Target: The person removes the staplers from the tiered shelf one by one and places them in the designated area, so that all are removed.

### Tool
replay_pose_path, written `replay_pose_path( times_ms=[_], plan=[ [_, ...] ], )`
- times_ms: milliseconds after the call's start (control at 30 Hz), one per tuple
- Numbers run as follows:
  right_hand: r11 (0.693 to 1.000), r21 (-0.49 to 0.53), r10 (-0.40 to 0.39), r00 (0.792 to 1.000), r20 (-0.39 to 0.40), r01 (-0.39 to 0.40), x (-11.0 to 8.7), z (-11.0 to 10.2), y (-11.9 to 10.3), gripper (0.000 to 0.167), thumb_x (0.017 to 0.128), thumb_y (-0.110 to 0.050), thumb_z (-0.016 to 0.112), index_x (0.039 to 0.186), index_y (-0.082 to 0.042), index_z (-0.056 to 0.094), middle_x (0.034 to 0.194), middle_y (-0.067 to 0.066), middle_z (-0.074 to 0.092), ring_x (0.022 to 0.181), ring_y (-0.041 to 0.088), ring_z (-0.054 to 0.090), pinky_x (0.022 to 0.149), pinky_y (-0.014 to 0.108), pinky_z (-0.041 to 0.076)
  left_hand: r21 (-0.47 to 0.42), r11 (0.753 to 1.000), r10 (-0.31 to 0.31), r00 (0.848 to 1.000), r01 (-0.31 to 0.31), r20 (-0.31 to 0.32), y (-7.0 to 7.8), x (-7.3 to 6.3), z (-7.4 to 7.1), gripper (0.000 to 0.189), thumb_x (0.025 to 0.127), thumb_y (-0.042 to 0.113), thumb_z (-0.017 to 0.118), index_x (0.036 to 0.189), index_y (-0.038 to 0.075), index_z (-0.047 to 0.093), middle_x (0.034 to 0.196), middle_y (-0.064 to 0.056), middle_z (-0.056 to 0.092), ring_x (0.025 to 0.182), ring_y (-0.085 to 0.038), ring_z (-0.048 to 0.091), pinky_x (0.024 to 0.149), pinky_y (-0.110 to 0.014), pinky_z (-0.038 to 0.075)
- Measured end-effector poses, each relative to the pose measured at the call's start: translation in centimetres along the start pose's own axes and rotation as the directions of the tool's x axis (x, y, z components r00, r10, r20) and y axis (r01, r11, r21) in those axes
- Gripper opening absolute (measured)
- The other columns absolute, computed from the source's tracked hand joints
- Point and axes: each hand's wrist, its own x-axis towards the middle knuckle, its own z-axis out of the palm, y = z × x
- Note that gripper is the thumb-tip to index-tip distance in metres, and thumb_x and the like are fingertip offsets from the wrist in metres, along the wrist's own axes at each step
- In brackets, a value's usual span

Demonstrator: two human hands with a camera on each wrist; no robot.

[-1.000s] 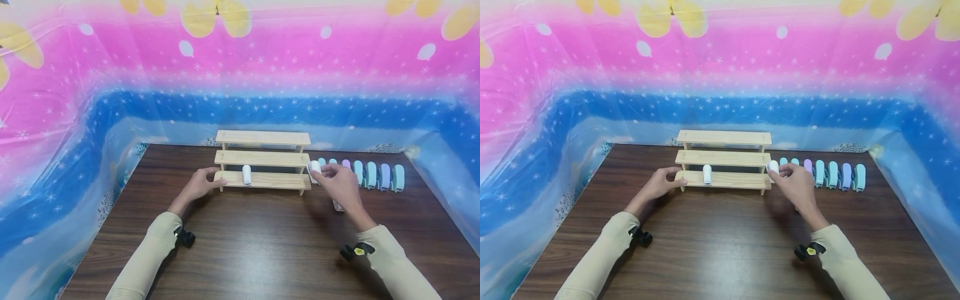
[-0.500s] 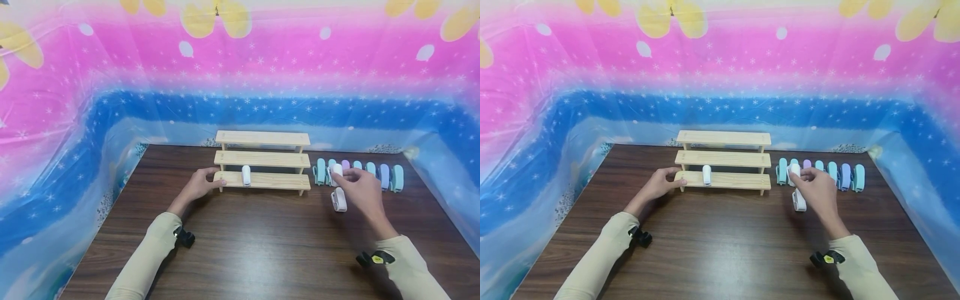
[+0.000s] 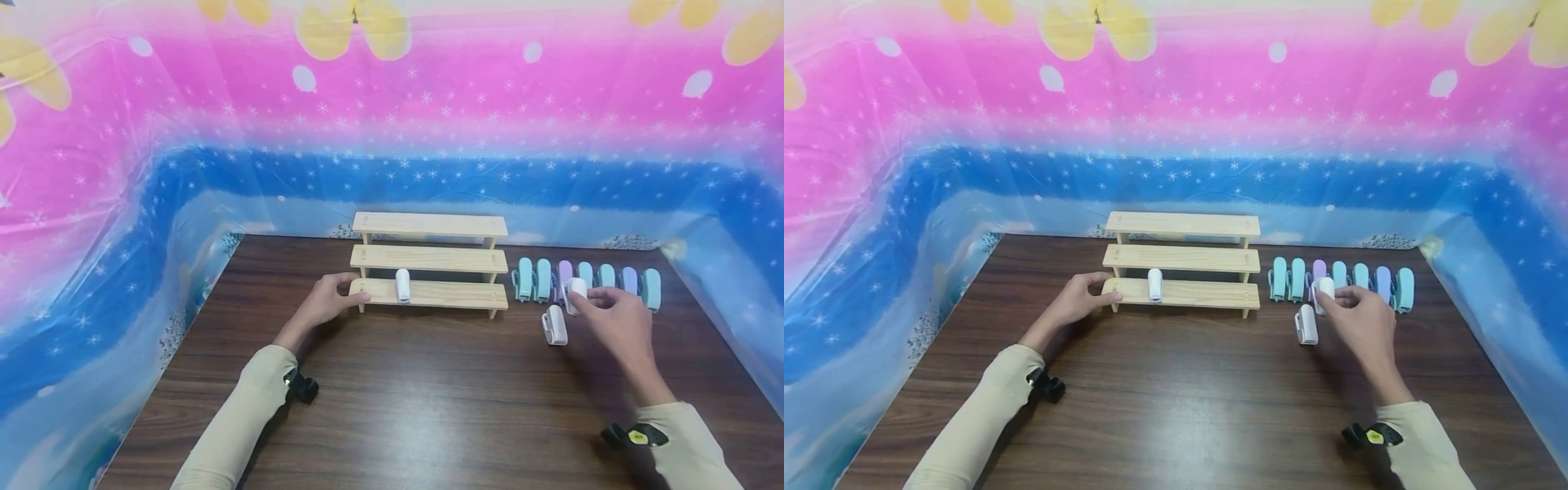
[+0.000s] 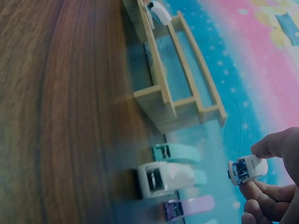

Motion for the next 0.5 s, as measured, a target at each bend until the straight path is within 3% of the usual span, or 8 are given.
replay_pose_path(
  times_ms=[100,233,500],
  plan=[
    [1.0,-0.011,0.029,0.999,0.012,-0.029,0.0,0.0,0.7,0.066,0.091,-0.06,0.069,0.116,0.001,0.073,0.101,0.022,0.074,0.087,0.029,0.064,0.067,0.034,0.044,0.0,1.0,0.001,1.0,-0.001,-0.003,0.0,0.0,0.0,0.063,0.094,0.039,0.076,0.143,0.004,0.058,0.143,-0.017,0.059,0.112,-0.026,0.058,0.097,-0.048,0.047],
    [0.998,-0.036,0.059,0.998,0.038,-0.058,0.1,0.0,1.8,0.069,0.091,-0.063,0.067,0.116,0.002,0.072,0.102,0.022,0.074,0.089,0.03,0.063,0.067,0.035,0.043,0.002,1.0,0.008,1.0,-0.008,-0.001,-0.1,0.0,0.0,0.063,0.094,0.038,0.076,0.143,0.003,0.058,0.141,-0.017,0.06,0.109,-0.027,0.059,0.096,-0.048,0.048],
    [0.995,-0.08,0.057,0.996,0.064,-0.052,0.0,0.2,3.9,0.073,0.091,-0.063,0.067,0.118,0.004,0.072,0.107,0.027,0.072,0.096,0.039,0.062,0.071,0.041,0.042,-0.007,1.0,0.008,1.0,-0.008,-0.001,-0.2,0.2,0.0,0.061,0.093,0.038,0.076,0.142,0.004,0.059,0.14,-0.016,0.062,0.117,-0.028,0.059,0.102,-0.051,0.046]
  ],
)
